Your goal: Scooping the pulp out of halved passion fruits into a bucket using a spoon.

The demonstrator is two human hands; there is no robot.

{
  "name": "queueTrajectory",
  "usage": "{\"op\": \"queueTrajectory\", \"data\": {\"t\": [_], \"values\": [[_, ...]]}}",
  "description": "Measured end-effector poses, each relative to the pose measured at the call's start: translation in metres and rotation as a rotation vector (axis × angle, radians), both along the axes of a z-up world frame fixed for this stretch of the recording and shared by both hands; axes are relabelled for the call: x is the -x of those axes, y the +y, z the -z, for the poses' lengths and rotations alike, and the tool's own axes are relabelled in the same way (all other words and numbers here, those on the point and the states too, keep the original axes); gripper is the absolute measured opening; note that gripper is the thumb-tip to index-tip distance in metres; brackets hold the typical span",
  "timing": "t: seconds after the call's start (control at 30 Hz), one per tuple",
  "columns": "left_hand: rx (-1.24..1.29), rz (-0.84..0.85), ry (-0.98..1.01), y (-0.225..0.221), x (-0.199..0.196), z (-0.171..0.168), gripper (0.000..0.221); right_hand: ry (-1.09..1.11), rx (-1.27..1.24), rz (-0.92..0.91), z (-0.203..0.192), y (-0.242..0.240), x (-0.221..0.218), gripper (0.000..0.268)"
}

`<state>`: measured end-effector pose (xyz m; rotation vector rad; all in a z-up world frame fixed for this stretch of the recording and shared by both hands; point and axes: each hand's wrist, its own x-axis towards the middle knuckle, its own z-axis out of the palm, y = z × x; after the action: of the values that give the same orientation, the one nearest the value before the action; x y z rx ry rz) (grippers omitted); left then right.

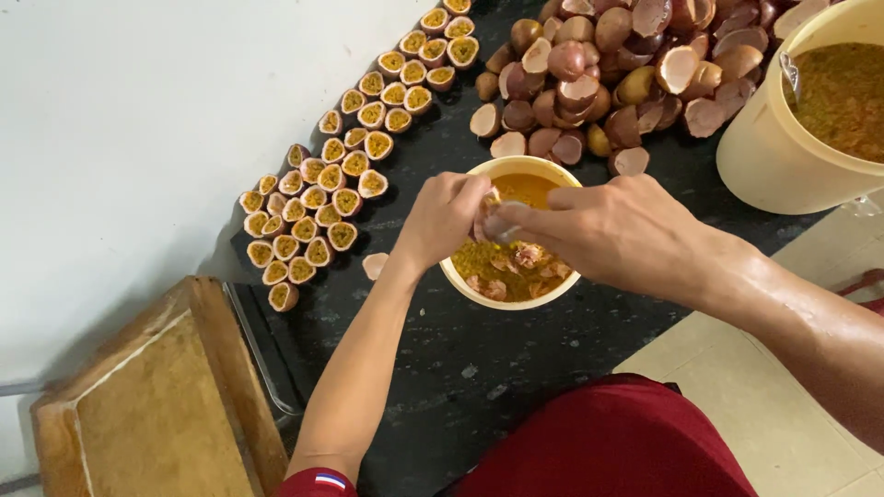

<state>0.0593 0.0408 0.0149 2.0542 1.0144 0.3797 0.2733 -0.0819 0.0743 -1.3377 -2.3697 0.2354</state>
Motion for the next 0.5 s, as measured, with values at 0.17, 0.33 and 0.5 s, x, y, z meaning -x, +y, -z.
{"op": "queueTrajectory", "data": {"t": [0.17, 0.33, 0.5], "values": [[-0.282, 0.080, 0.030, -0.001, -0.004, -0.006, 0.044, -0.028, -0.223, 0.036, 0.038, 0.005, -0.002, 0.058], [-0.127, -0.066, 0.095, -0.011, -0.012, -0.021, 0.055, 0.389, -0.070, 0.176, 0.042, 0.004, 0.010, 0.032], [-0.384, -0.018, -0.118, -0.019, -0.013, -0.013, 0.042, 0.609, 0.633, 0.341, 0.039, 0.006, 0.001, 0.034]]}}
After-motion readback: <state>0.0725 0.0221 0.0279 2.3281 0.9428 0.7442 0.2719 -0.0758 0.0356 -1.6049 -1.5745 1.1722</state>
